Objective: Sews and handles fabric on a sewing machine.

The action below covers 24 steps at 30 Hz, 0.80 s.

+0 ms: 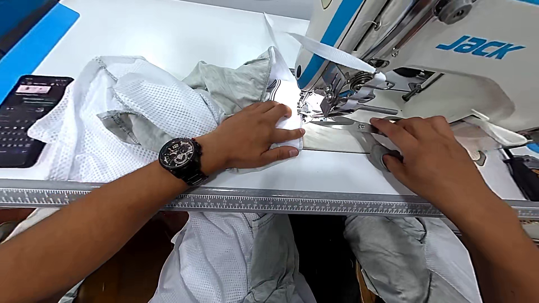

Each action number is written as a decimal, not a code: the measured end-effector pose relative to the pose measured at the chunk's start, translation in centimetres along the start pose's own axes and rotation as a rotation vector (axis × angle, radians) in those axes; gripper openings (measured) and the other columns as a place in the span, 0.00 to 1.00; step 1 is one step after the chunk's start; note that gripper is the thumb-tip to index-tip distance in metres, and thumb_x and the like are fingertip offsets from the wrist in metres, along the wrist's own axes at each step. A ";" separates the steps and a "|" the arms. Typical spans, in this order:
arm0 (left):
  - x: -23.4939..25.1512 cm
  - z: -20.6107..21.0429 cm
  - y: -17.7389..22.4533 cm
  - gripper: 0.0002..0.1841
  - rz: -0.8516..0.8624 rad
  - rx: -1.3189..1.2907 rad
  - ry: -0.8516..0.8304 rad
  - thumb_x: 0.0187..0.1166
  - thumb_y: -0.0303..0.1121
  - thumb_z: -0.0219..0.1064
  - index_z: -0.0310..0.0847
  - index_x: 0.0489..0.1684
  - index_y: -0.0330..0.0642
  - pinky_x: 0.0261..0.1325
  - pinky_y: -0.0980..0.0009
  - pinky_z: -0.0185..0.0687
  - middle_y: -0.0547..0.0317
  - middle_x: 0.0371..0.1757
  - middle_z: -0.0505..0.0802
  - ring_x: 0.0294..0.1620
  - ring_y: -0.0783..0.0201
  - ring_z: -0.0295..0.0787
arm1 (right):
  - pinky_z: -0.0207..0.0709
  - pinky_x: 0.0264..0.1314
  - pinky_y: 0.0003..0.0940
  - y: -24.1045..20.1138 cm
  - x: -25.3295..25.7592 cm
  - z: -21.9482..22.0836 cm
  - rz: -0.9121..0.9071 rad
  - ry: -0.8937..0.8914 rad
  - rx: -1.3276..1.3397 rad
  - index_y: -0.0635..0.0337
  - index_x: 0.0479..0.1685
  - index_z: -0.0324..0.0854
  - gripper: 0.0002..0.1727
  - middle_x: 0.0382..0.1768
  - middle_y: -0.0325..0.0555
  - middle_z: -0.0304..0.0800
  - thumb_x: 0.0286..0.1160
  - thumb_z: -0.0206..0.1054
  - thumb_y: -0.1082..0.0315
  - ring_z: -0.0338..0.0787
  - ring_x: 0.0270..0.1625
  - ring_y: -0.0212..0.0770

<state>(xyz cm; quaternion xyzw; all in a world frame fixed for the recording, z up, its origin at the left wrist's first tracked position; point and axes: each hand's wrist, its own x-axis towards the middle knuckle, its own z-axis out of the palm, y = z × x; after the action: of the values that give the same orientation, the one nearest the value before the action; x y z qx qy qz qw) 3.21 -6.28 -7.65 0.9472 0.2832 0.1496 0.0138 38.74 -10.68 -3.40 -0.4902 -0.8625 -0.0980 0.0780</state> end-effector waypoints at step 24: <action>4.9 -0.9 1.2 0.08 -0.315 -0.108 0.252 0.71 0.39 0.77 0.96 0.38 0.46 0.40 0.50 0.80 0.53 0.35 0.94 0.36 0.54 0.90 | 0.78 0.71 0.49 -2.1 -1.0 3.9 0.083 0.230 0.336 0.58 0.57 0.91 0.16 0.66 0.51 0.90 0.87 0.57 0.68 0.87 0.69 0.52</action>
<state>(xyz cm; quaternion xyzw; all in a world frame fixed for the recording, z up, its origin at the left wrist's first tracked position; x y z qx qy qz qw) 7.52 -4.66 -5.34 0.8630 0.4189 0.2776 0.0521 37.34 -11.63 -7.59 -0.4912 -0.8312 -0.0050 0.2606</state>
